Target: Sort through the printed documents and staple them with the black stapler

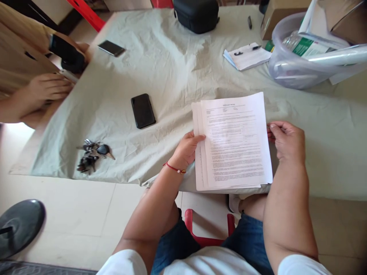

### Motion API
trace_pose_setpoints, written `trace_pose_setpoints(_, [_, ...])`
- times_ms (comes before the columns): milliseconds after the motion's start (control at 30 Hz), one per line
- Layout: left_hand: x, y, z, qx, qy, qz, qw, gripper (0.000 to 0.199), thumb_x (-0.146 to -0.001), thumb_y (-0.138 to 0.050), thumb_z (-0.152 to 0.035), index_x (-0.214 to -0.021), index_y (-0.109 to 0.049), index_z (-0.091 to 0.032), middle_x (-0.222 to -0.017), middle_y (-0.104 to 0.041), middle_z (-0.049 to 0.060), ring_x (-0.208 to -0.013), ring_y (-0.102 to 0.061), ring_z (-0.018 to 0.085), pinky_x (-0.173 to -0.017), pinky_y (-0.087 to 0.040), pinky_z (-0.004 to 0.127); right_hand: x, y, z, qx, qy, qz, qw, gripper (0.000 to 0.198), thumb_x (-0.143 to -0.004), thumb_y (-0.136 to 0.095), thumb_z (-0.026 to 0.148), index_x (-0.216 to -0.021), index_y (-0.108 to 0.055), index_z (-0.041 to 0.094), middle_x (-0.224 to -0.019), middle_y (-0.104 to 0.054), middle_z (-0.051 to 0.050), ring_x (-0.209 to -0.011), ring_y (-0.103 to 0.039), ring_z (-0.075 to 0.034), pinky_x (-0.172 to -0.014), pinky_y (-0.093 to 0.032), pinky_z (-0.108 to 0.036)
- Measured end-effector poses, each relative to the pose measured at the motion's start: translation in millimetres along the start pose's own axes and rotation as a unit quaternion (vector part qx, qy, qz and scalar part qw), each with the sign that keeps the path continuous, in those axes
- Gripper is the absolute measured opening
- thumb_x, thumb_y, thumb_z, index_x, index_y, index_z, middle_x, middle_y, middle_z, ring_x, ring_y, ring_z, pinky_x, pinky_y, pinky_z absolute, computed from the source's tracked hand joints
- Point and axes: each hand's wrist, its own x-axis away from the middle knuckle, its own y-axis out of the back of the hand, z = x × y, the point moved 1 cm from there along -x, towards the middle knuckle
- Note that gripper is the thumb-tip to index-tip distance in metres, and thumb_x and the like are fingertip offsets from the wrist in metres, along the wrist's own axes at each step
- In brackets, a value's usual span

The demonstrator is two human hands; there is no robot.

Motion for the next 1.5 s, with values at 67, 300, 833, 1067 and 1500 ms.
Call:
trace_pose_setpoints(67, [-0.4, -0.6, 0.8, 0.004, -0.005, 0.001, 1.0, 0.035, -0.072, -0.086, -0.025, -0.104, -0.078, -0.014, -0.106, -0.082, 0.016, -0.105, -0.078, 0.036, -0.099, -0.062, 0.05, -0.6, 4.0, 0.5, -0.015, -0.01, 0.0, 1.0, 0.035, -0.079, -0.083, 0.058, -0.087, -0.074, 0.025, -0.072, -0.07, -0.001, -0.064, -0.065, -0.019, -0.063, -0.059, -0.037])
trace_pose_setpoints(300, [-1.4, -5.5, -0.4, 0.002, -0.008, 0.023, 1.0, 0.036, -0.073, -0.09, -0.029, -0.104, -0.077, -0.016, -0.107, -0.083, 0.016, -0.108, -0.077, 0.036, -0.102, -0.06, 0.053, 1.5, 9.9, -9.8, 0.013, -0.047, 0.144, 0.988, 0.053, -0.061, -0.099, 0.055, -0.099, -0.078, 0.025, -0.088, -0.079, 0.0, -0.077, -0.072, -0.022, -0.075, -0.063, -0.039])
trace_pose_setpoints(833, [-7.6, 0.9, -4.0, -0.049, 0.006, 0.026, 0.998, 0.03, -0.071, -0.085, -0.026, -0.098, -0.077, -0.016, -0.101, -0.083, 0.016, -0.108, -0.077, 0.038, -0.1, -0.062, 0.056, -9.7, 32.5, -7.8, -0.093, -0.019, -0.07, 0.993, 0.034, -0.06, -0.091, 0.03, -0.091, -0.084, 0.018, -0.089, -0.082, -0.006, -0.078, -0.073, -0.022, -0.075, -0.061, -0.036])
trace_pose_setpoints(1067, [-10.2, 0.7, -3.0, -0.048, 0.001, 0.018, 0.999, 0.03, -0.07, -0.087, -0.025, -0.097, -0.078, -0.015, -0.103, -0.083, 0.016, -0.103, -0.078, 0.037, -0.098, -0.063, 0.053, 2.3, 36.6, -4.1, -0.132, -0.083, 0.015, 0.988, 0.046, -0.051, -0.099, 0.032, -0.093, -0.083, 0.02, -0.102, -0.083, -0.01, -0.087, -0.075, -0.026, -0.08, -0.063, -0.039])
trace_pose_setpoints(1500, [-8.3, -4.4, -3.1, -0.057, 0.001, 0.033, 0.998, 0.034, -0.072, -0.089, -0.032, -0.1, -0.077, -0.015, -0.105, -0.082, 0.017, -0.104, -0.077, 0.037, -0.095, -0.064, 0.052, 14.3, 28.6, -7.2, -0.086, -0.146, 0.142, 0.975, 0.06, -0.053, -0.104, 0.036, -0.104, -0.077, 0.021, -0.11, -0.083, -0.009, -0.092, -0.077, -0.025, -0.086, -0.063, -0.038])
